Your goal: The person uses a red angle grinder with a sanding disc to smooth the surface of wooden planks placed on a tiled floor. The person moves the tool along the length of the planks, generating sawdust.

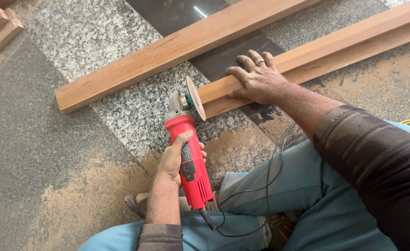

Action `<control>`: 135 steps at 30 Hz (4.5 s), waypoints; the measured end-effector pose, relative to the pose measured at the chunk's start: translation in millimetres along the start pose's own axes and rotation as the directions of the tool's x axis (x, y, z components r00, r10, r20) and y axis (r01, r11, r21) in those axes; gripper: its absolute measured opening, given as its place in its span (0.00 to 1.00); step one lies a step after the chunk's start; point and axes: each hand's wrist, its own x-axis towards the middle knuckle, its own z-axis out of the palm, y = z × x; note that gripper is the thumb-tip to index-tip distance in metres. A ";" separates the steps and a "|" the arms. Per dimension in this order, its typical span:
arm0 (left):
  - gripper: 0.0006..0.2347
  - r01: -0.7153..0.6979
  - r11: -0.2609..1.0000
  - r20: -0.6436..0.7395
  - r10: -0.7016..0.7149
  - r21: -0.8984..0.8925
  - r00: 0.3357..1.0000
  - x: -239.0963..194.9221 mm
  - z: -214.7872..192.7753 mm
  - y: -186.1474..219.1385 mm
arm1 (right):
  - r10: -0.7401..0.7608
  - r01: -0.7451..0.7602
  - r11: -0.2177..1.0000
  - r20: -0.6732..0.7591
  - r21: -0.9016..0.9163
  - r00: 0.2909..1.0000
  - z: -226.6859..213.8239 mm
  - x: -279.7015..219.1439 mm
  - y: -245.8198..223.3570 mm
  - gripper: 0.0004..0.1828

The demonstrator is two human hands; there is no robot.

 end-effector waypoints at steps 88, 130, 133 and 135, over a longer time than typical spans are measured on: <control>0.22 -0.006 1.000 -0.010 0.006 0.010 1.000 -15.6 -8.9 -17.1 | -0.005 0.005 1.000 -0.019 0.006 1.000 5.6 2.3 2.2 0.43; 0.20 -0.233 0.788 -0.075 0.233 -0.570 0.970 -108.1 -18.3 36.7 | -0.575 0.552 0.765 0.034 -0.333 0.817 -43.4 24.2 -98.4 0.18; 0.20 -0.216 0.801 -0.075 0.210 -0.558 0.975 -104.5 -16.8 34.9 | -0.591 0.554 0.760 -0.006 -0.340 0.807 -40.4 22.6 -95.9 0.14; 0.20 -0.219 0.816 -0.074 0.213 -0.535 0.974 -101.3 -17.1 33.1 | -0.592 0.555 0.766 -0.021 -0.325 0.805 -35.6 24.0 -92.5 0.14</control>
